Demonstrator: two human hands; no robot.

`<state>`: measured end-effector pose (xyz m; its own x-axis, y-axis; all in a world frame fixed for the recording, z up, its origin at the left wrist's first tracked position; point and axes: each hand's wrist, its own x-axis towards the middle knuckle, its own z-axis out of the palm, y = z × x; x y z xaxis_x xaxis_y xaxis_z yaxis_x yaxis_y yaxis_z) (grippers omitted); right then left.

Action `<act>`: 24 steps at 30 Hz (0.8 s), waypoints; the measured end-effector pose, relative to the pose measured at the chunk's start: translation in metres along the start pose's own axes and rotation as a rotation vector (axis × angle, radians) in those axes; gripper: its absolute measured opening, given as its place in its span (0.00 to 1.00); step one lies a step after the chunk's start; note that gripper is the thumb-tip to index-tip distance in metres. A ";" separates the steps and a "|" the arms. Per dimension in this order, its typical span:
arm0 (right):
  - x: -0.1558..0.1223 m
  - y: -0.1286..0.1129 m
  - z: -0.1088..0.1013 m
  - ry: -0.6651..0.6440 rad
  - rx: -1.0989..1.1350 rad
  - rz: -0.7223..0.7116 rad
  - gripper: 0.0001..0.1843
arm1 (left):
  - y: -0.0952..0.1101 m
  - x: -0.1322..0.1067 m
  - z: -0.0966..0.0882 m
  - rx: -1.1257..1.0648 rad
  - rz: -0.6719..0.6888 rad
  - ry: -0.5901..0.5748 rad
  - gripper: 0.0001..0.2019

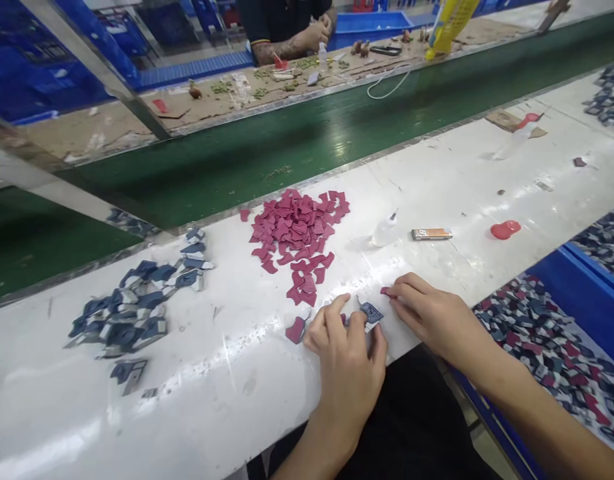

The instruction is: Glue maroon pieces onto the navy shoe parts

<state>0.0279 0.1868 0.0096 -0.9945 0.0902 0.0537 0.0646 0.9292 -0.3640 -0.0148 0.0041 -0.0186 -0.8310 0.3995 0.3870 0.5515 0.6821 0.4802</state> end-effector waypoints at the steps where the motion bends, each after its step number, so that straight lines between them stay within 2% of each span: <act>1: -0.004 0.000 0.000 -0.004 -0.024 -0.021 0.12 | 0.000 -0.001 0.000 -0.003 -0.005 0.006 0.02; 5: -0.034 0.006 0.002 0.043 -0.075 -0.133 0.15 | 0.000 -0.004 0.000 -0.013 -0.012 0.004 0.04; 9: -0.066 0.023 0.009 0.114 -0.072 -0.305 0.17 | 0.000 -0.006 0.000 -0.010 -0.025 0.002 0.07; 14: -0.077 0.035 0.005 0.105 0.016 -0.416 0.11 | -0.001 -0.005 0.001 -0.011 -0.014 0.010 0.08; 16: -0.067 0.026 -0.004 0.114 0.124 -0.345 0.09 | -0.001 -0.005 0.001 -0.005 -0.003 0.013 0.08; 18: -0.046 0.009 -0.012 0.171 0.254 -0.162 0.06 | 0.000 -0.005 0.001 0.002 0.005 0.012 0.08; 21: 0.004 -0.027 -0.016 0.231 0.474 0.135 0.08 | -0.001 -0.005 0.001 0.020 0.018 0.009 0.08; 22: 0.024 -0.039 -0.014 0.210 0.574 0.183 0.09 | -0.001 -0.005 0.002 0.028 0.028 0.007 0.09; 24: 0.065 -0.059 -0.003 0.086 0.788 0.216 0.09 | -0.001 -0.005 0.003 0.049 0.042 -0.002 0.12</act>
<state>-0.0404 0.1389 0.0377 -0.9548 0.2955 -0.0330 0.1453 0.3668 -0.9189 -0.0115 0.0033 -0.0239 -0.8075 0.4298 0.4041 0.5817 0.6940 0.4243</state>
